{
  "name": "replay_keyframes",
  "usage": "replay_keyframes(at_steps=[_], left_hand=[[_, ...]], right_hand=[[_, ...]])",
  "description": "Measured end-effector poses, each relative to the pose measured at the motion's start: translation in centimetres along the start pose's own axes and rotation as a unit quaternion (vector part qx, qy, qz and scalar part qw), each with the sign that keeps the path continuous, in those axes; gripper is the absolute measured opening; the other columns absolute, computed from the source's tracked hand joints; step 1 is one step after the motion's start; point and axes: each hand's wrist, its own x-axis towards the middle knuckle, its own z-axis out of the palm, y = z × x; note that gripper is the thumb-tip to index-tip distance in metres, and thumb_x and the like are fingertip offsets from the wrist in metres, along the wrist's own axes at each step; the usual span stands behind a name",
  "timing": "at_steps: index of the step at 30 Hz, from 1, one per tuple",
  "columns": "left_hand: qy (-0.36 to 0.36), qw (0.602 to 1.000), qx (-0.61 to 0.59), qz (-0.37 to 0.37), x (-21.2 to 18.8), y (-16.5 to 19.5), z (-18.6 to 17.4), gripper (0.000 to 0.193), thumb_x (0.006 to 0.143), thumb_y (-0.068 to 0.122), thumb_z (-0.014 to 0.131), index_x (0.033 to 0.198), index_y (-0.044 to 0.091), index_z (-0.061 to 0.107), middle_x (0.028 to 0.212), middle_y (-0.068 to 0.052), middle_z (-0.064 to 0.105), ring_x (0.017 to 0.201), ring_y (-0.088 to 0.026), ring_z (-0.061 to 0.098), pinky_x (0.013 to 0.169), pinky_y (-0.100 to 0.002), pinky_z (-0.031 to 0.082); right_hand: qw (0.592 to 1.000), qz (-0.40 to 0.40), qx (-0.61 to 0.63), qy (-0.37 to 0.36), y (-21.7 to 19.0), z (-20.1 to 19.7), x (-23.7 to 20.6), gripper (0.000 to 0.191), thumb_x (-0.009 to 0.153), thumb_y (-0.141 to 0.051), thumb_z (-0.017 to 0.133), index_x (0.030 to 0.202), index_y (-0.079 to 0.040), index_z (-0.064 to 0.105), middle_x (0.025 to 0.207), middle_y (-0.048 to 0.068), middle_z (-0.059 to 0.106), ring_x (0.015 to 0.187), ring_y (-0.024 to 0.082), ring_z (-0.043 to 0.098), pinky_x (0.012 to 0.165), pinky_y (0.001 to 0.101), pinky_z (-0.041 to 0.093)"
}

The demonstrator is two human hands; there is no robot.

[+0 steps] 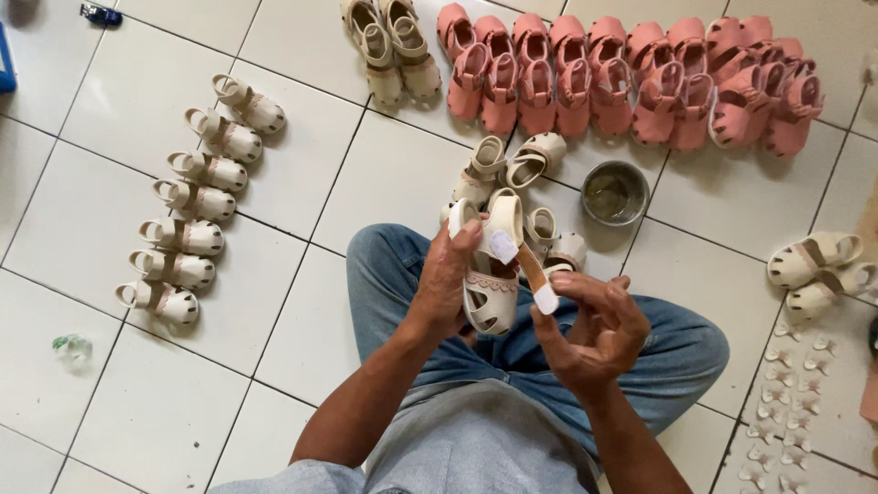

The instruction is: The person sits on the tiled floor applying glue with a small stick to baby shoes, pressing and fitting the strap and sole parts together by hand, then sets the finished pairs aside in rows with other completed shoes.

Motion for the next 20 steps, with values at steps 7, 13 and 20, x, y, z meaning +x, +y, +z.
replay_keyframes(at_steps=[7,13,20], left_hand=[[-0.002,0.991,0.102,0.092,-0.7,-1.1,0.6,0.049,0.104,0.038,0.062,0.136,0.003,0.049,0.110,-0.011,0.065,0.092,-0.014,0.065,0.078,-0.031,0.058],[0.006,0.969,0.195,0.151,-1.6,-0.7,1.3,0.054,0.103,0.039,0.063,0.139,0.004,0.043,0.115,-0.011,0.062,0.098,-0.013,0.064,0.083,-0.028,0.059],[-0.006,0.970,0.197,0.145,-2.1,0.1,2.2,0.059,0.101,0.040,0.064,0.140,0.005,0.037,0.116,-0.011,0.061,0.098,-0.014,0.067,0.081,-0.031,0.065]], right_hand=[[0.999,0.012,0.037,0.006,-1.5,1.3,1.9,0.053,0.096,-0.001,0.079,0.137,-0.013,0.048,0.117,0.014,0.071,0.115,0.024,0.073,0.116,0.0371,0.053],[0.988,0.108,-0.101,-0.039,-3.1,0.9,2.9,0.028,0.089,-0.004,0.081,0.113,-0.004,0.066,0.115,0.011,0.074,0.118,0.023,0.070,0.123,0.0416,0.040],[0.988,0.045,-0.138,-0.054,-2.4,0.8,2.4,0.040,0.095,-0.008,0.081,0.128,-0.007,0.058,0.123,0.010,0.072,0.122,0.023,0.069,0.123,0.0426,0.045]])
